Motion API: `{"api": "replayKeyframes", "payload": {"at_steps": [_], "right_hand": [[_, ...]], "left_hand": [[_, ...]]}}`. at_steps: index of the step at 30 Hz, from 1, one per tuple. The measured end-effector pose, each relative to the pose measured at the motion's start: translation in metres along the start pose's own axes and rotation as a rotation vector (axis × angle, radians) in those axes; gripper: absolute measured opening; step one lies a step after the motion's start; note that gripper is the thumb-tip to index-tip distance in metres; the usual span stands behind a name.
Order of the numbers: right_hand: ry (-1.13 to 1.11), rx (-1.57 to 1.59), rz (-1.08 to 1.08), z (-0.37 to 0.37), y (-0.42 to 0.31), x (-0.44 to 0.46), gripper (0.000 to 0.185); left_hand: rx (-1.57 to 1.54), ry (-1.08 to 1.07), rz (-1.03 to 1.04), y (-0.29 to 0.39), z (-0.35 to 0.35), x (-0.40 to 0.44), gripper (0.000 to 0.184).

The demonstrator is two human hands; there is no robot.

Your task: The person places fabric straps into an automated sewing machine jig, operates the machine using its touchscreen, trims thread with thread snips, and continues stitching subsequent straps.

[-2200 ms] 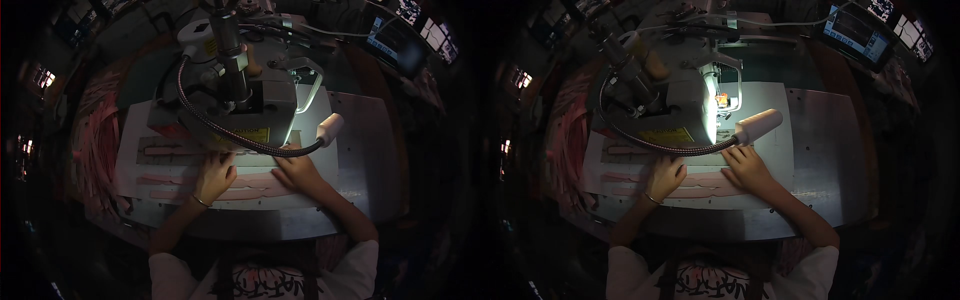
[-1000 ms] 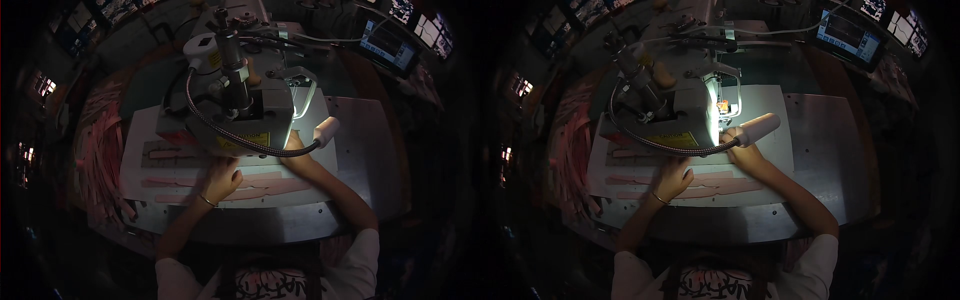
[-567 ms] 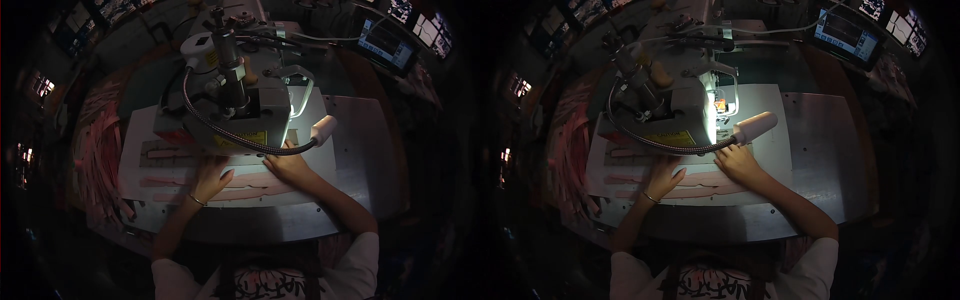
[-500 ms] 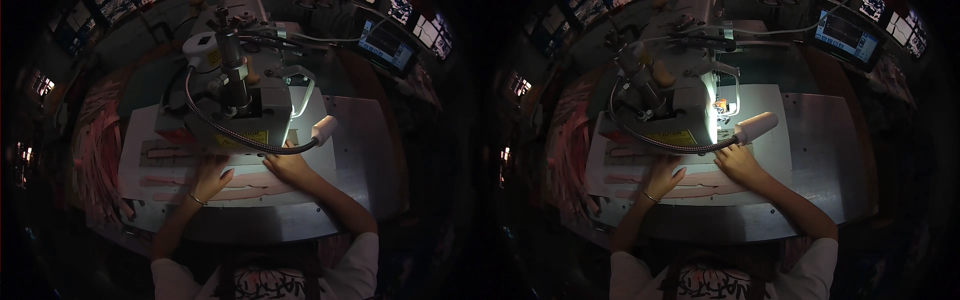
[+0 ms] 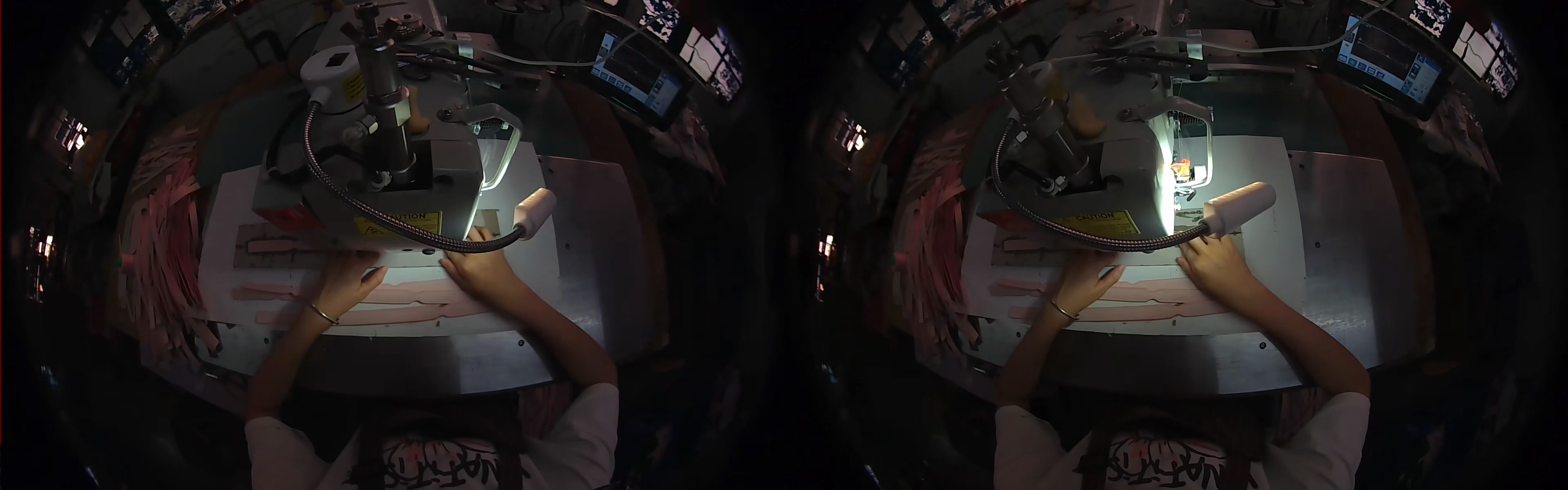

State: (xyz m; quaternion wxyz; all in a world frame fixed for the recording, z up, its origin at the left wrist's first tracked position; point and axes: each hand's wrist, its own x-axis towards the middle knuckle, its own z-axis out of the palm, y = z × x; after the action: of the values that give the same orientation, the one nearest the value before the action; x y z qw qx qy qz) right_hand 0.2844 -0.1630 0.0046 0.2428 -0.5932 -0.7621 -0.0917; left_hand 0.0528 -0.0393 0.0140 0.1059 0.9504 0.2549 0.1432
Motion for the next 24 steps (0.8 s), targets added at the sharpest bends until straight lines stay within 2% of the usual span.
{"api": "replayKeyframes", "payload": {"at_steps": [2, 8, 12, 17, 18, 22, 24], "right_hand": [[0.005, -0.007, -0.002, -0.003, 0.004, -0.005, 0.016], [0.030, -0.025, 0.027, -0.021, 0.010, -0.011, 0.020], [-0.056, -0.003, 0.134, -0.025, 0.009, -0.020, 0.027], [-0.022, -0.153, 0.074, -0.034, 0.012, -0.028, 0.029], [-0.022, -0.154, 0.075, -0.035, 0.013, -0.030, 0.029], [0.013, -0.253, 0.101, -0.035, 0.012, -0.032, 0.025], [-0.012, -0.253, 0.156, -0.042, 0.015, -0.034, 0.024]], "left_hand": [[-0.117, -0.157, -0.078, 0.004, -0.008, 0.003, 0.032], [-0.153, 0.030, 0.038, -0.020, 0.004, -0.005, 0.025], [-0.047, 0.025, -0.030, -0.037, -0.011, -0.017, 0.022], [0.082, -0.049, -0.186, -0.062, -0.027, -0.033, 0.019], [0.082, -0.049, -0.185, -0.065, -0.027, -0.035, 0.019], [0.184, 0.205, 0.024, -0.077, -0.018, -0.047, 0.022], [0.167, 0.165, 0.020, -0.063, -0.021, -0.040, 0.022]]}}
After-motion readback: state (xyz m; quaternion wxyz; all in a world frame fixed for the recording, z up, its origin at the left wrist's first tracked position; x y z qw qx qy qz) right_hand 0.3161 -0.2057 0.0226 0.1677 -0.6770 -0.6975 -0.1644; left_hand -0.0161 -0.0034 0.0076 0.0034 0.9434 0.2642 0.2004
